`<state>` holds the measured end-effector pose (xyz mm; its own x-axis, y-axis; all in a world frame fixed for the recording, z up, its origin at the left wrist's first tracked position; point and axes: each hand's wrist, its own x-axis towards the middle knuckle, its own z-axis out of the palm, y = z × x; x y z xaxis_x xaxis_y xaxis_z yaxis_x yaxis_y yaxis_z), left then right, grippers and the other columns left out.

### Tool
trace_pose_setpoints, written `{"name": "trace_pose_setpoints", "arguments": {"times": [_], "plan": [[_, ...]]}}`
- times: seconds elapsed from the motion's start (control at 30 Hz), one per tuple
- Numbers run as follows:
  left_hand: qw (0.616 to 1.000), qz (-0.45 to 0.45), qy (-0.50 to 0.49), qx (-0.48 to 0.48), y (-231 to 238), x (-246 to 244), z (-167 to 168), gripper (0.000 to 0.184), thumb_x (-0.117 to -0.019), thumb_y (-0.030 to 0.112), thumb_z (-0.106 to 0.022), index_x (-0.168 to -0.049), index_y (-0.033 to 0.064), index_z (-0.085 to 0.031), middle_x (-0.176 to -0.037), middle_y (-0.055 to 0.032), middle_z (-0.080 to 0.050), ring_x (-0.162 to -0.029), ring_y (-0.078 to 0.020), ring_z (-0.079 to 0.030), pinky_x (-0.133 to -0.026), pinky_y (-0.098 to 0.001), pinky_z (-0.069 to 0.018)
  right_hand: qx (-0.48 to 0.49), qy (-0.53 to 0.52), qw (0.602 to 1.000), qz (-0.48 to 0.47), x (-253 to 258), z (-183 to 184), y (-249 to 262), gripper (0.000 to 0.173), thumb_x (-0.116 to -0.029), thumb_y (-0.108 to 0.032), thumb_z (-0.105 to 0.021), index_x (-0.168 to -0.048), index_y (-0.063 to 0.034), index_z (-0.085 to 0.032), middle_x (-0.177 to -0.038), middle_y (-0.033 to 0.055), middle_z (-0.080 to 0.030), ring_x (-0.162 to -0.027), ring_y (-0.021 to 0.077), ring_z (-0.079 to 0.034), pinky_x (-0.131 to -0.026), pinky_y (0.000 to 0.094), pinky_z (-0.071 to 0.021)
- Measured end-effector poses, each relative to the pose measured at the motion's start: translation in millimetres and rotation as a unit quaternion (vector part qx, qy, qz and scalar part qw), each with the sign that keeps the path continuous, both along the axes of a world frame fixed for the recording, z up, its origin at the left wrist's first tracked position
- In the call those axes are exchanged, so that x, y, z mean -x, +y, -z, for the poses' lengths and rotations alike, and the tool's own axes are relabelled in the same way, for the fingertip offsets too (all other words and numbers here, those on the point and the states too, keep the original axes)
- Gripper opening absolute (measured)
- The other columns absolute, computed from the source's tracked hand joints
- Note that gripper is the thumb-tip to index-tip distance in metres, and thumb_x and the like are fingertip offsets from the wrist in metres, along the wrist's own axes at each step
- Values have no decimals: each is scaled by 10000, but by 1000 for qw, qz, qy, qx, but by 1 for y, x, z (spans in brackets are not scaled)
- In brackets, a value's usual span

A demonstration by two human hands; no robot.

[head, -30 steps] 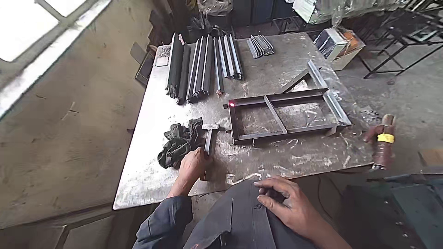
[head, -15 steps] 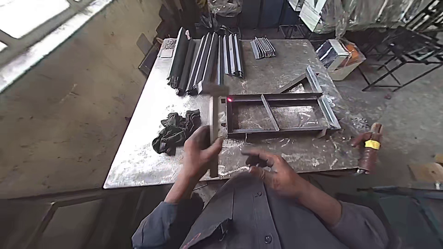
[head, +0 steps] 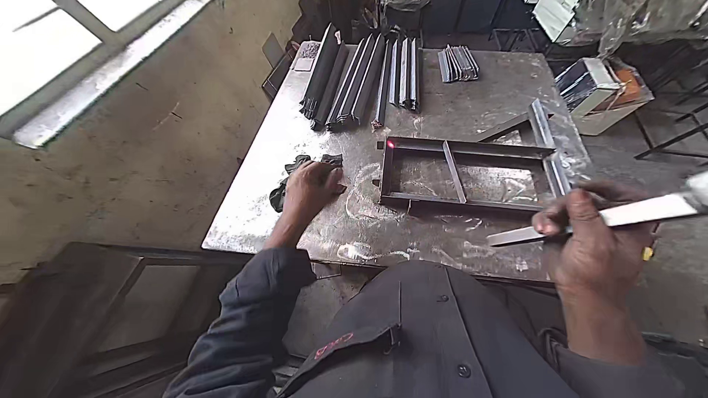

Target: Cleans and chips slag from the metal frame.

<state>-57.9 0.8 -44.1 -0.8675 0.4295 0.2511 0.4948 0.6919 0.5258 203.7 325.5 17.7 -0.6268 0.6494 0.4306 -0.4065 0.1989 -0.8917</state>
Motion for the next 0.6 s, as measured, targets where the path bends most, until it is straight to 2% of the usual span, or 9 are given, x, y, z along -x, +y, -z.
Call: {"name": "trace_pose_setpoints", "arguments": {"times": [0.07, 0.1, 0.17, 0.23, 0.3, 0.37, 0.47, 0.6], "plan": [[994, -45, -20, 95, -24, 41, 35, 366, -1003, 444, -637, -1207, 155, -732, -1279, -165, -665, -1201, -401, -616, -983, -680, -469, -71, -4, 996, 52, -8, 11, 13, 123, -1026, -120, -566, -1141, -145, -602, -722, -69, -648, -579, 90, -627, -571, 263, -576], [990, -63, -31, 125, -37, 58, 53, 395, -989, 479, -647, -1243, 186, -719, -1333, -168, -636, -1241, -421, -585, -982, -697, -452, -98, -18, 992, 74, -11, 23, 14, 111, -1016, -110, -570, -1116, -143, -606, -748, -95, -664, -613, 68, -644, -595, 252, -585], [985, -97, -57, 133, -57, 80, 84, 436, -980, 480, -663, -1240, 135, -714, -1331, -218, -625, -1260, -459, -568, -1014, -709, -440, -122, -53, 987, 94, -13, 65, 13, 103, -993, -82, -597, -1093, -80, -618, -832, -106, -693, -701, 33, -671, -664, 248, -608], [983, -145, -77, 82, -63, 86, 102, 437, -981, 424, -689, -1240, 72, -698, -1303, -253, -632, -1262, -464, -570, -1054, -698, -421, -125, -97, 983, 92, -16, 127, 8, 160, -993, -54, -592, -1107, 52, -629, -923, -31, -686, -764, 18, -658, -720, 244, -601], [978, -180, -84, 62, -55, 88, 105, 452, -984, 438, -676, -1231, 61, -702, -1270, -251, -643, -1233, -456, -586, -1034, -700, -421, -127, -92, 982, 106, -16, 172, 7, 158, -998, -31, -584, -1109, 64, -645, -961, -11, -684, -773, 8, -648, -728, 223, -592], [972, -207, -87, 70, -51, 90, 107, 485, -980, 475, -655, -1227, 60, -699, -1267, -241, -641, -1232, -452, -583, -1030, -695, -424, -135, -84, 982, 107, -13, 179, 6, 149, -987, -18, -598, -1095, 62, -663, -966, -4, -693, -787, 5, -651, -745, 209, -587], [970, -221, -74, 70, -51, 91, 109, 476, -984, 457, -656, -1234, 53, -691, -1287, -250, -628, -1249, -461, -571, -1034, -683, -433, -129, -110, 983, 69, -16, 173, 3, 159, -987, -30, -594, -1107, 53, -657, -992, -13, -689, -833, -9, -649, -780, 191, -579], [961, -261, -59, 68, -50, 85, 115, 473, -968, 474, -652, -1229, 82, -687, -1387, -254, -566, -1312, -463, -523, -1059, -679, -417, -112, -116, 984, 77, -24, 171, 4, 171, -989, -48, -594, -1113, 58, -646, -980, -9, -683, -814, -1, -644, -759, 191, -575]]}}
